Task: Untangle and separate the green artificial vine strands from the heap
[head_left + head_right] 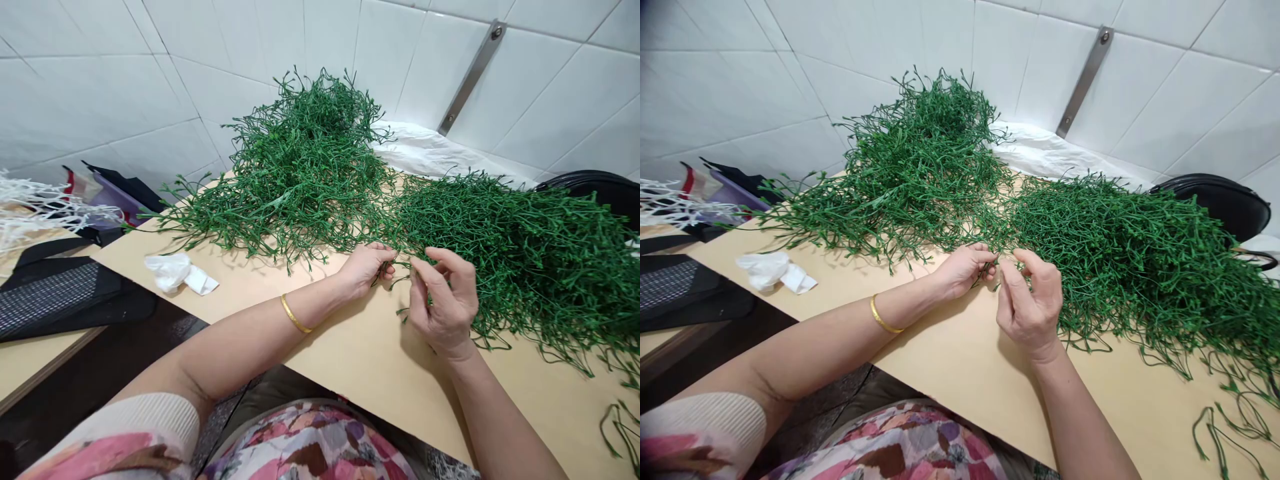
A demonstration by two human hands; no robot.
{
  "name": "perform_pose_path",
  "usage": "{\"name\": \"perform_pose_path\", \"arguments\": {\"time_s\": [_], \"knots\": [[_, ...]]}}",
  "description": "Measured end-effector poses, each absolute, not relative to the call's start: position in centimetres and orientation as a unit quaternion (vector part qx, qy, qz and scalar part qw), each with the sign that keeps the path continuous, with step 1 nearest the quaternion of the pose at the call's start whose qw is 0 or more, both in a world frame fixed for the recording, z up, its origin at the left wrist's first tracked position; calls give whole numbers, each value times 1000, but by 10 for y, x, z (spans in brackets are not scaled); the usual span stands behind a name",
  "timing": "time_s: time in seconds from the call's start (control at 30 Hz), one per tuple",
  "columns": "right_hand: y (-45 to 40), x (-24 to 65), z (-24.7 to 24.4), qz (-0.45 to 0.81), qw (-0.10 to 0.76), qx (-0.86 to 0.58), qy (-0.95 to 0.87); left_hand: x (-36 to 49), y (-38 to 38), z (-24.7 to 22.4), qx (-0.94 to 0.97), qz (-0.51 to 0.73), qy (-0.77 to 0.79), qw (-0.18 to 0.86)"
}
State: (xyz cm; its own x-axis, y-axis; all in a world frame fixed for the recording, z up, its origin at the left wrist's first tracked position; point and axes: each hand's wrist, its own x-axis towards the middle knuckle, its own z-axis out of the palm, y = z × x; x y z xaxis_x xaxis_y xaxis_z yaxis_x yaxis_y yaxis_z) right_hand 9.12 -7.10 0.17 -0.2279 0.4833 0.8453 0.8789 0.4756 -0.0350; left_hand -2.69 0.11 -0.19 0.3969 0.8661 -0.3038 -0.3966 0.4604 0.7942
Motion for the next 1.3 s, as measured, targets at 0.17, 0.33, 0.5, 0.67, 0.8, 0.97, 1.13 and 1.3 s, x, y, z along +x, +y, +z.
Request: {"name": "perform_pose_path", "arguments": {"time_s": [0.17, 0.33, 0.5, 0.67, 0.8, 0.97, 1.13, 1.3], "knots": [[-71, 95, 1, -208, 417, -448, -763, -28, 1, 0, 301, 411, 364, 780], [-60, 96, -7, -126, 359, -453, -806, -28, 1, -2, 313, 409, 355, 780], [-52, 99, -11, -70, 349, -496, -792, -26, 0, -5, 338, 403, 337, 781], [-50, 100, -12, -87, 341, -514, -782, -26, -2, -3, 340, 403, 340, 779], [-49, 101, -14, -104, 327, -516, -785, -25, -3, -4, 351, 400, 337, 777], [-49, 103, -15, -97, 318, -524, -784, -25, -1, -7, 362, 380, 338, 781], [-48, 102, -14, -69, 334, -525, -780, -25, 0, -6, 326, 375, 349, 795], [-48, 103, -16, -65, 327, -522, -785, -25, 2, -7, 294, 402, 340, 798]]}}
